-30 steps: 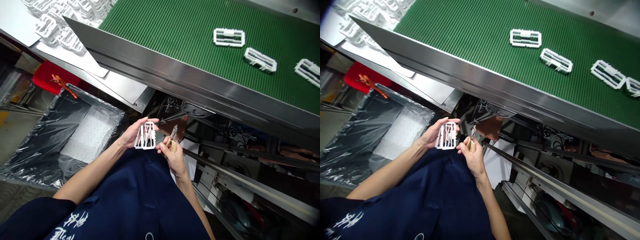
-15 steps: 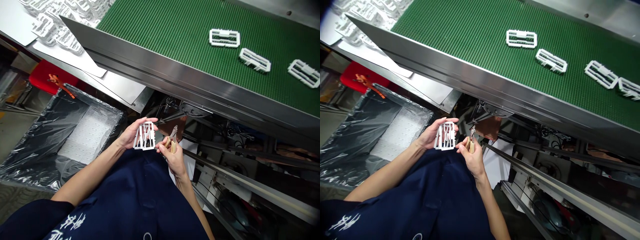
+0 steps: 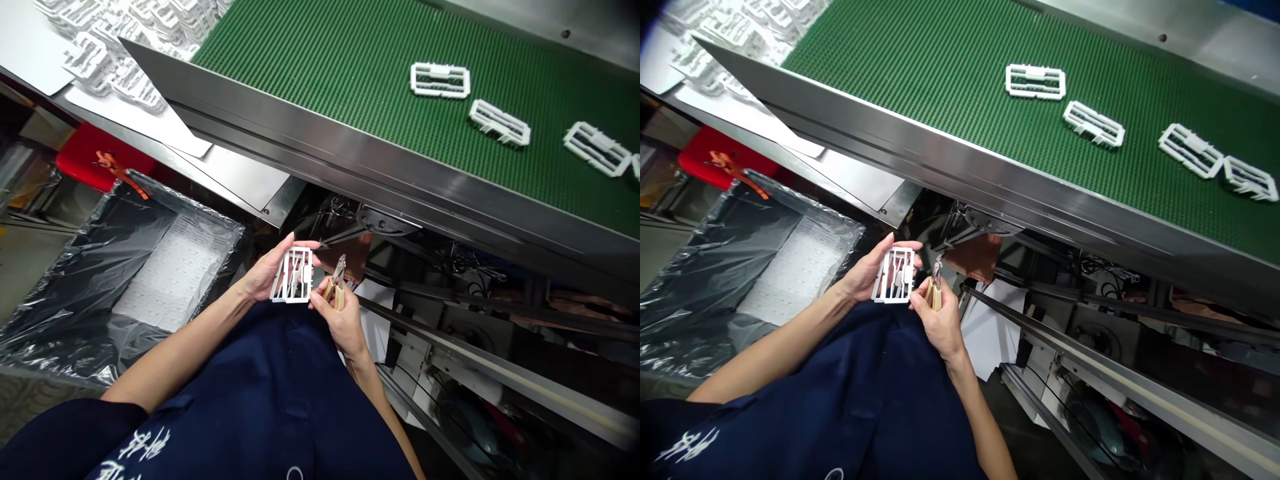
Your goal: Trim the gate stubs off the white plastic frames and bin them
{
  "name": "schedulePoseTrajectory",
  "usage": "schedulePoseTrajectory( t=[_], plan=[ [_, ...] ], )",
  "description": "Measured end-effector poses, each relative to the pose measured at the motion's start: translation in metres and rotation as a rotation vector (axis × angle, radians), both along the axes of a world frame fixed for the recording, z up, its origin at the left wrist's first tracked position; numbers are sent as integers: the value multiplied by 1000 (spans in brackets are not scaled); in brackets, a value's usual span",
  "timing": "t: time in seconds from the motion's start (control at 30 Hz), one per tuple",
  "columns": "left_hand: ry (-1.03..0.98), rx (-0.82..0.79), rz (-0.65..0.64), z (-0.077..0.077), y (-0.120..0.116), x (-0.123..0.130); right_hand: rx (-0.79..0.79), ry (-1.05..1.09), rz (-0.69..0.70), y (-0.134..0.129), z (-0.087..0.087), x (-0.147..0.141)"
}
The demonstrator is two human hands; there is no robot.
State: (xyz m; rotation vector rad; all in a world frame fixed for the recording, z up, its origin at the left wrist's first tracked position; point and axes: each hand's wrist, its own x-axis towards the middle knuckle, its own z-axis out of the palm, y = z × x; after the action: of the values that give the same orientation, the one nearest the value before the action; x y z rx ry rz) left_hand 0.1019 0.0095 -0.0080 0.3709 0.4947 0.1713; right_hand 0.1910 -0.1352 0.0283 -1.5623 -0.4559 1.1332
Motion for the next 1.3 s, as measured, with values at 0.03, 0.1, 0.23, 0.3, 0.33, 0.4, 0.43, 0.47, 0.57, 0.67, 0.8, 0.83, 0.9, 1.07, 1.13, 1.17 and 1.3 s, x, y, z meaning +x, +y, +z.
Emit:
schedulePoseTrajectory(
  t=[0.03, 0.1, 0.23, 0.3, 0.33, 0.4, 0.43, 0.47, 0.57, 0.67, 0.8, 0.83, 0.9, 1.07, 1.13, 1.17, 1.3],
  plan=[
    [-7, -5, -1, 0, 0, 0, -4, -3, -4, 0, 0, 0],
    [-23, -12, -5, -1, -1, 0, -9, -3, -14, 0, 1, 0],
    [-34, -6, -10, -1, -1, 0, -11, -21, -3, 0, 1, 1],
    [-39, -5, -4, -1, -2, 0, -11, -30, 3, 0, 0, 1],
    [-42, -6, 0, -1, -2, 0, -10, -30, 2, 0, 0, 1],
    [-42, -10, 5, 0, -2, 0, -6, -26, 1, 1, -1, 1],
    [-39, -14, 5, 0, -2, 0, -5, -25, 2, 1, -1, 1],
    [-37, -19, 4, 0, -2, -1, -5, -25, 3, 1, -1, 1],
    [-42, -30, 0, -1, -1, 0, -5, -28, 3, 2, -2, 0],
    [-44, -37, 3, -2, -1, 1, -2, -20, -11, 2, -3, 0],
    [-36, -45, 1, -4, -3, 2, -8, -20, -21, 1, -4, -2],
    [-35, -47, 1, -4, -3, 2, -11, -23, -22, 1, -4, -3],
    [-34, -53, 0, -5, -3, 2, -15, -22, -23, 1, -5, -4],
    [-32, -89, 6, -5, -3, 2, -9, -29, -28, 2, -6, -5],
    [-26, -105, 10, -5, -3, 2, -5, -54, -26, 2, -5, -5],
    [-23, -112, 10, -5, -2, 2, 0, -66, -25, 2, -4, -5],
    [-19, -135, 14, -6, -2, 3, 33, -63, -49, 0, -1, -3]
  ],
)
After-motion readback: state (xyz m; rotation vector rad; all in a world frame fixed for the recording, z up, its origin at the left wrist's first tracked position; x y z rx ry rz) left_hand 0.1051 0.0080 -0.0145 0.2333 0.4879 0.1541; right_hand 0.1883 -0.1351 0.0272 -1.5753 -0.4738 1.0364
